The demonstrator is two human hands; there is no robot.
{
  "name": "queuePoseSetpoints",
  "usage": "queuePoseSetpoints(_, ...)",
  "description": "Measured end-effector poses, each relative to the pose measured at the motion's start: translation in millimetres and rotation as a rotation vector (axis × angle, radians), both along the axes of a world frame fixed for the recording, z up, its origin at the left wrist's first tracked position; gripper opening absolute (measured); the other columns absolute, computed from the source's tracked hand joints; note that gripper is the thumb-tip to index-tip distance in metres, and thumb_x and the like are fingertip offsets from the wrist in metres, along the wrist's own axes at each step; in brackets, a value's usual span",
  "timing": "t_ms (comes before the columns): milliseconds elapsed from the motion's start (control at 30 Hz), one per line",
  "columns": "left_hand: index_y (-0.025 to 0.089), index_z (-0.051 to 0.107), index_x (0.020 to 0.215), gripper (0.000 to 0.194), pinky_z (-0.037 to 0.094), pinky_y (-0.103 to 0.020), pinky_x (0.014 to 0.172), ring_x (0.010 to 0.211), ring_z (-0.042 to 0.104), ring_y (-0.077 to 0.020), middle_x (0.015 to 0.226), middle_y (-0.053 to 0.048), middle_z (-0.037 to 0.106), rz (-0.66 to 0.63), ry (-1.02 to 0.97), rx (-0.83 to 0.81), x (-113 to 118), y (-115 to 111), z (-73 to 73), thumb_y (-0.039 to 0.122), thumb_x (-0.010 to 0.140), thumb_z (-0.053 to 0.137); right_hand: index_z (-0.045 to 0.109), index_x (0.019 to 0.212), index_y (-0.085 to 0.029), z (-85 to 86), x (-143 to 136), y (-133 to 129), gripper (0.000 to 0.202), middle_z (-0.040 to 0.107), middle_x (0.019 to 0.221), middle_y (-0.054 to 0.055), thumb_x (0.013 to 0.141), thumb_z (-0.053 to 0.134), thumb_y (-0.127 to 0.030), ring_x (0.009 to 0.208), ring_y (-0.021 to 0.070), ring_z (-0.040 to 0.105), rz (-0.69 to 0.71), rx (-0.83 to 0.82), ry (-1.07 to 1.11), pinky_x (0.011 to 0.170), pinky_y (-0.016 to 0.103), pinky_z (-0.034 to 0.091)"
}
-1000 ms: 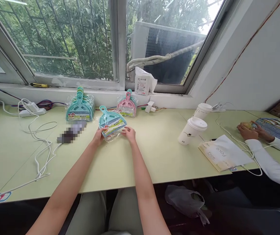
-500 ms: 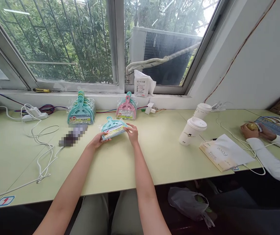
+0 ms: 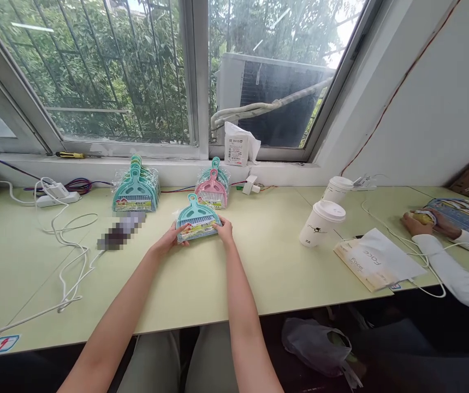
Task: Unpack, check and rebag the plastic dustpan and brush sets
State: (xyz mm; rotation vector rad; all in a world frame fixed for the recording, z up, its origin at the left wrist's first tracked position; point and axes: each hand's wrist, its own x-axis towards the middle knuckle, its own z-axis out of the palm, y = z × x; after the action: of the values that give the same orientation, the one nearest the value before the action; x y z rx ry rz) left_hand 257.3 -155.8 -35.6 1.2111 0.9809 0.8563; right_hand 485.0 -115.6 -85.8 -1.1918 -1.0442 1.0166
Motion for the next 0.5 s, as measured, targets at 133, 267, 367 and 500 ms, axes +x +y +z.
queuePoseSetpoints(133, 0.031, 0.009, 0.147, 0.107, 0.052, -0.026, 0.063, 0.076, 0.066, -0.0165, 0.122, -0.012, 0.057, 0.107, 0.088, 0.252, 12, 0, -3.4, 0.040, 0.065, 0.077, 0.058, 0.102, -0.017, -2.2, 6, 4, 0.049, 0.069, 0.098, 0.007, 0.056, 0.071, -0.020, 0.088, 0.0190, 0.064, -0.207, 0.064, 0.117, 0.077, 0.032, 0.052)
queuePoseSetpoints(267, 0.027, 0.044, 0.133, 0.077, 0.047, -0.025, 0.063, 0.066, 0.063, -0.0144, 0.105, -0.005, 0.064, 0.342, 0.278, 0.409, 20, 3, -13.3, 0.032, 0.064, 0.076, 0.054, 0.094, -0.018, -2.2, 6, 3, 0.043, 0.066, 0.093, 0.005, 0.054, 0.071, -0.019, 0.083, 0.0162, 0.062, -0.264, 0.099, 0.135, 0.073, 0.030, 0.052)
queuePoseSetpoints(367, 0.026, 0.059, 0.110, 0.037, 0.043, -0.024, 0.060, 0.055, 0.060, -0.0141, 0.088, -0.002, 0.067, 0.441, 0.336, 0.386, 20, 5, -17.0, 0.036, 0.075, 0.065, 0.053, 0.091, -0.019, -0.7, 3, 2, 0.042, 0.065, 0.086, 0.003, 0.054, 0.072, -0.022, 0.079, 0.0160, 0.061, -0.224, 0.115, 0.105, 0.072, 0.030, 0.051)
queuePoseSetpoints(500, 0.026, 0.060, 0.093, 0.022, 0.041, -0.025, 0.063, 0.061, 0.062, -0.0181, 0.078, -0.002, 0.068, 0.472, 0.459, 0.414, 15, 9, -16.6, 0.040, 0.076, 0.064, 0.057, 0.098, -0.018, 4.3, 2, -2, 0.049, 0.065, 0.084, 0.001, 0.052, 0.075, -0.024, 0.076, 0.0151, 0.060, -0.222, 0.083, 0.028, 0.070, 0.029, 0.050)
